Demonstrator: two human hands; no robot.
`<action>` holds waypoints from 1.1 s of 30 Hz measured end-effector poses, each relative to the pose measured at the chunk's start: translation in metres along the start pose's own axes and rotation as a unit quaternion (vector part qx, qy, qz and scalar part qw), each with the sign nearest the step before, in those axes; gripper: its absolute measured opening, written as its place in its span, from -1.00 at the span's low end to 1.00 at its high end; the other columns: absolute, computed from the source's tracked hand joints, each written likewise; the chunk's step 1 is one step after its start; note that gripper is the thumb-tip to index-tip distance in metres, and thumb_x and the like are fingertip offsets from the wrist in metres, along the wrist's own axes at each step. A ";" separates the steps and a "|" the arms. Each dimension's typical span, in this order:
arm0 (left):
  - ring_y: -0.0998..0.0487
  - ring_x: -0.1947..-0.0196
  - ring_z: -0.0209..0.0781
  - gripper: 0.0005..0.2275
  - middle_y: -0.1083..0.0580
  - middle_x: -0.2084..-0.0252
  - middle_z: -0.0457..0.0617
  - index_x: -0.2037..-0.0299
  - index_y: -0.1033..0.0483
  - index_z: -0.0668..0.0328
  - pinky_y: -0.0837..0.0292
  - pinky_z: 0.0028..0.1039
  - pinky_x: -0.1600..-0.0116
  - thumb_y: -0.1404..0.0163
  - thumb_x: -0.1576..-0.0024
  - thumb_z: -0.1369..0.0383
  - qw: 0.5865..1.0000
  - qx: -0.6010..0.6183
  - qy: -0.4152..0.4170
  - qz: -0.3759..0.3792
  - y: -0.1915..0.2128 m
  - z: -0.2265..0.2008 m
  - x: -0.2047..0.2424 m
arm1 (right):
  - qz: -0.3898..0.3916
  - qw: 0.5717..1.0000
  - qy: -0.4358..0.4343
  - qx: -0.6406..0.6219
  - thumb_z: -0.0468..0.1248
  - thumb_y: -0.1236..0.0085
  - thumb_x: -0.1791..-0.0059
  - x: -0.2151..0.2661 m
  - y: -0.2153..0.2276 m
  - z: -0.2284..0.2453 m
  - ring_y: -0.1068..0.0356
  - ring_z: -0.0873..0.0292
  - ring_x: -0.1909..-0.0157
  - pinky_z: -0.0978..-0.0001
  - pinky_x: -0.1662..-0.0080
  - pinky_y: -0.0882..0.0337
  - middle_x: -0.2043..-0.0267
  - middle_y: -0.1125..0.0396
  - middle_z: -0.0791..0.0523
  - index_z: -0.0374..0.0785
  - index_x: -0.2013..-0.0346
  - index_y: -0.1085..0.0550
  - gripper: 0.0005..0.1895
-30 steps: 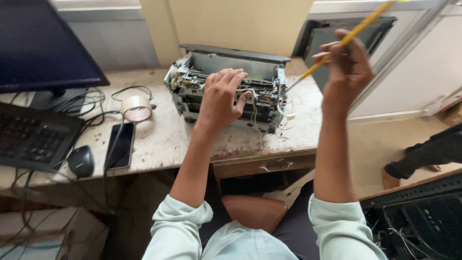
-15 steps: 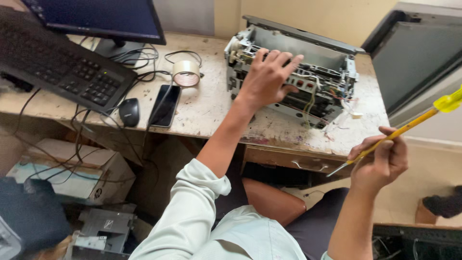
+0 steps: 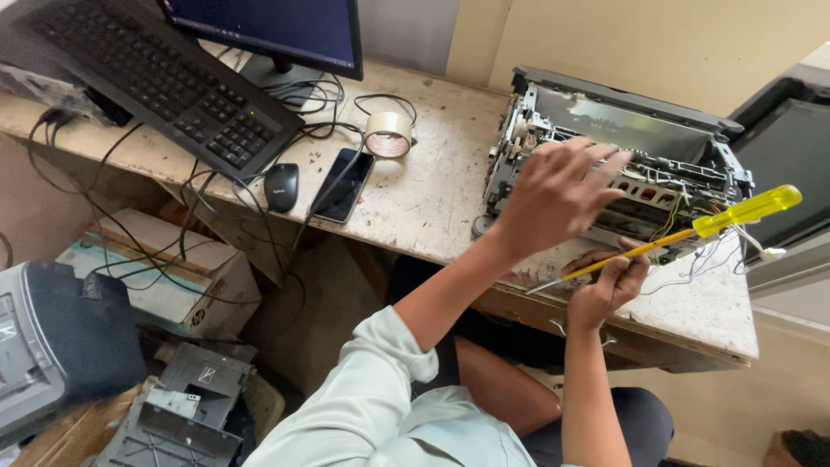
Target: The person uses a yellow screwdriver to adjust a knob on the side of a disassembled printer and then manipulates internal wires and components with their hands.
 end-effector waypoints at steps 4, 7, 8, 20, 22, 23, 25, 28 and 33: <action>-0.37 0.45 -0.29 -0.93 -0.52 0.43 -0.12 0.16 -0.63 0.10 -0.21 -0.40 0.27 -0.13 -0.22 0.49 0.988 -0.070 0.133 -0.032 0.081 0.088 0.040 | -0.008 1.000 -0.011 0.022 -0.12 0.21 -0.34 0.002 0.020 0.006 -0.31 0.18 0.50 0.35 0.30 -0.42 0.42 -0.29 0.04 -0.29 -0.20 -0.22 -0.71; -0.58 0.31 -0.15 -0.86 -0.60 0.37 0.01 0.33 -0.67 0.13 -0.35 -0.29 0.24 -0.08 -0.07 0.58 0.899 -0.349 0.231 0.127 0.136 0.178 0.074 | 0.003 1.000 -0.019 0.020 -0.12 0.20 -0.35 0.003 0.035 0.021 -0.34 0.18 0.45 0.37 0.31 -0.46 0.41 -0.32 0.03 -0.30 -0.22 -0.22 -0.70; -0.55 0.34 -0.11 -0.90 -0.61 0.30 0.02 0.25 -0.68 0.16 -0.35 -0.26 0.15 -0.08 -0.20 0.54 0.898 -0.314 0.286 0.116 0.151 0.206 0.084 | 0.008 1.000 -0.017 0.019 -0.13 0.20 -0.35 0.001 0.038 0.027 -0.36 0.18 0.42 0.36 0.29 -0.48 0.38 -0.33 0.02 -0.30 -0.23 -0.21 -0.70; -0.55 0.02 0.10 -0.92 -0.60 0.13 0.01 0.33 -0.71 0.07 -0.40 -0.08 -0.05 -0.13 -0.12 0.40 0.789 -0.426 0.383 0.221 0.196 0.317 0.172 | 0.048 0.998 0.020 0.034 -0.16 0.16 -0.27 -0.037 0.022 0.072 -0.48 0.14 0.38 0.41 0.34 -0.45 0.31 -0.41 0.01 -0.32 -0.17 -0.29 -0.70; -0.55 0.06 0.10 -0.93 -0.60 0.16 0.01 0.35 -0.71 0.09 -0.42 -0.09 0.00 -0.15 -0.08 0.39 0.807 -0.436 0.346 0.197 0.201 0.300 0.160 | 0.054 0.998 0.018 0.036 -0.17 0.15 -0.27 -0.042 0.016 0.075 -0.49 0.14 0.38 0.42 0.36 -0.44 0.31 -0.41 0.01 -0.32 -0.17 -0.29 -0.71; -0.56 0.10 0.11 -0.93 -0.60 0.20 0.02 0.37 -0.71 0.10 -0.43 -0.09 0.03 -0.16 -0.05 0.37 0.820 -0.445 0.313 0.177 0.204 0.287 0.151 | 0.056 0.998 0.015 0.035 -0.17 0.15 -0.26 -0.045 0.014 0.077 -0.49 0.14 0.38 0.42 0.37 -0.43 0.31 -0.42 0.00 -0.32 -0.17 -0.29 -0.71; -0.59 0.16 0.09 -0.94 -0.61 0.23 0.05 0.32 -0.68 0.16 -0.47 -0.13 0.06 -0.16 -0.10 0.40 0.872 -0.379 0.285 0.121 0.202 0.262 0.128 | 0.071 0.997 0.038 0.019 -0.18 0.14 -0.27 -0.055 0.002 0.082 -0.51 0.13 0.34 0.39 0.31 -0.48 0.27 -0.44 -0.01 -0.32 -0.18 -0.29 -0.72; -0.64 0.22 -0.03 -0.97 -0.62 0.22 0.08 0.19 -0.65 0.24 -0.54 -0.26 0.09 -0.15 -0.25 0.49 0.941 -0.131 0.312 0.025 0.182 0.223 0.110 | 0.091 0.993 0.079 -0.009 -0.19 0.14 -0.28 -0.070 -0.020 0.090 -0.55 0.10 0.25 0.33 0.20 -0.59 0.20 -0.48 -0.04 -0.31 -0.17 -0.29 -0.74; -0.68 0.28 -0.27 -0.93 -0.65 0.26 0.04 0.22 -0.65 0.22 -0.58 -0.58 0.12 -0.19 -0.14 0.46 0.876 0.283 0.385 -0.057 0.082 0.139 0.122 | 0.054 0.994 0.090 -0.014 -0.23 0.13 -0.27 -0.084 -0.063 0.098 -0.59 0.04 0.16 0.29 0.14 -0.65 0.13 -0.47 -0.05 -0.38 -0.15 -0.30 -0.73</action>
Point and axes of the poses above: each hand's wrist, its own x-axis away from the middle knuckle, its own y-axis out of the back of the hand, z = x × y, the point moved 5 cm from there along -x, towards the middle knuckle
